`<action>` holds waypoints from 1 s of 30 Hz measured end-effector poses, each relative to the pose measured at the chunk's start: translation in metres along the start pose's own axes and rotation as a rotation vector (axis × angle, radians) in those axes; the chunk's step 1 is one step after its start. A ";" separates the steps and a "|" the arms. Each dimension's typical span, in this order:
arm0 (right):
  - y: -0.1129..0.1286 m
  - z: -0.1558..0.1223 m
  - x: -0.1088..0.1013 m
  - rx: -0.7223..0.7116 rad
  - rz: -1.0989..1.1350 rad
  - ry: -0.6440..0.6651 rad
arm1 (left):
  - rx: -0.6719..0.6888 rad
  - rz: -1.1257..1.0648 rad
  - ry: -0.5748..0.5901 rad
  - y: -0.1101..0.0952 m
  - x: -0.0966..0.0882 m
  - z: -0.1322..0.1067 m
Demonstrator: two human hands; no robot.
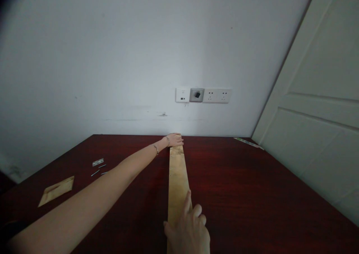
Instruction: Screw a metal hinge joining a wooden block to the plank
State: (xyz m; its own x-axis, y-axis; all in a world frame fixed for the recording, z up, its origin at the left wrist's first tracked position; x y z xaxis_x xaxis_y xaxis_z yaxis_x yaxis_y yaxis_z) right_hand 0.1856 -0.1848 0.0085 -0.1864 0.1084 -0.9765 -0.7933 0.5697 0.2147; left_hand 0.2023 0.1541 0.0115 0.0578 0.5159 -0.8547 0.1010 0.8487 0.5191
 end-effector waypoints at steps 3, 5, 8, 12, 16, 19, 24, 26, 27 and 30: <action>0.001 -0.001 0.000 0.009 -0.004 -0.005 | -0.013 0.003 0.006 0.000 -0.002 -0.001; 0.003 -0.003 0.000 0.001 -0.003 0.006 | -0.015 0.004 0.010 -0.001 -0.004 -0.003; 0.007 -0.005 0.001 0.004 0.003 0.033 | -0.016 0.004 0.019 -0.002 -0.007 -0.004; 0.015 -0.008 0.003 0.001 0.008 0.067 | -0.030 -0.006 0.042 -0.002 -0.007 -0.006; 0.018 -0.009 0.003 -0.007 0.018 0.117 | -0.060 -0.025 0.074 -0.002 -0.004 -0.009; 0.018 -0.009 0.000 0.014 0.038 0.158 | -0.080 -0.047 0.098 -0.002 -0.001 -0.011; 0.018 -0.010 -0.007 0.068 0.075 0.187 | -0.102 -0.093 0.160 0.002 0.002 -0.013; 0.019 -0.010 -0.009 0.059 0.065 0.168 | -0.114 -0.118 0.189 0.004 0.000 -0.017; 0.018 -0.010 -0.011 0.044 0.043 0.143 | -0.131 -0.136 0.206 0.007 -0.003 -0.020; 0.016 -0.008 -0.020 -0.016 -0.058 0.037 | -0.221 -0.191 0.253 0.017 -0.016 -0.036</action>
State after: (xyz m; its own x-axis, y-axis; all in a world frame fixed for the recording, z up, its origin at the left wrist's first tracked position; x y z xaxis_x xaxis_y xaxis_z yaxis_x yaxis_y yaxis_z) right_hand 0.1721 -0.1843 0.0311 -0.1606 0.0456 -0.9860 -0.8126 0.5609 0.1583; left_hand 0.1675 0.1649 0.0340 -0.1907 0.3353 -0.9226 -0.1319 0.9226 0.3625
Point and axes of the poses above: each hand's wrist, its own z-axis towards the middle knuckle, its own x-axis out of the palm, y = z × x, the point moved 6 cm from there along z, towards the middle knuckle, and after that the axes turned 12 degrees about x, right-handed, at the moved point
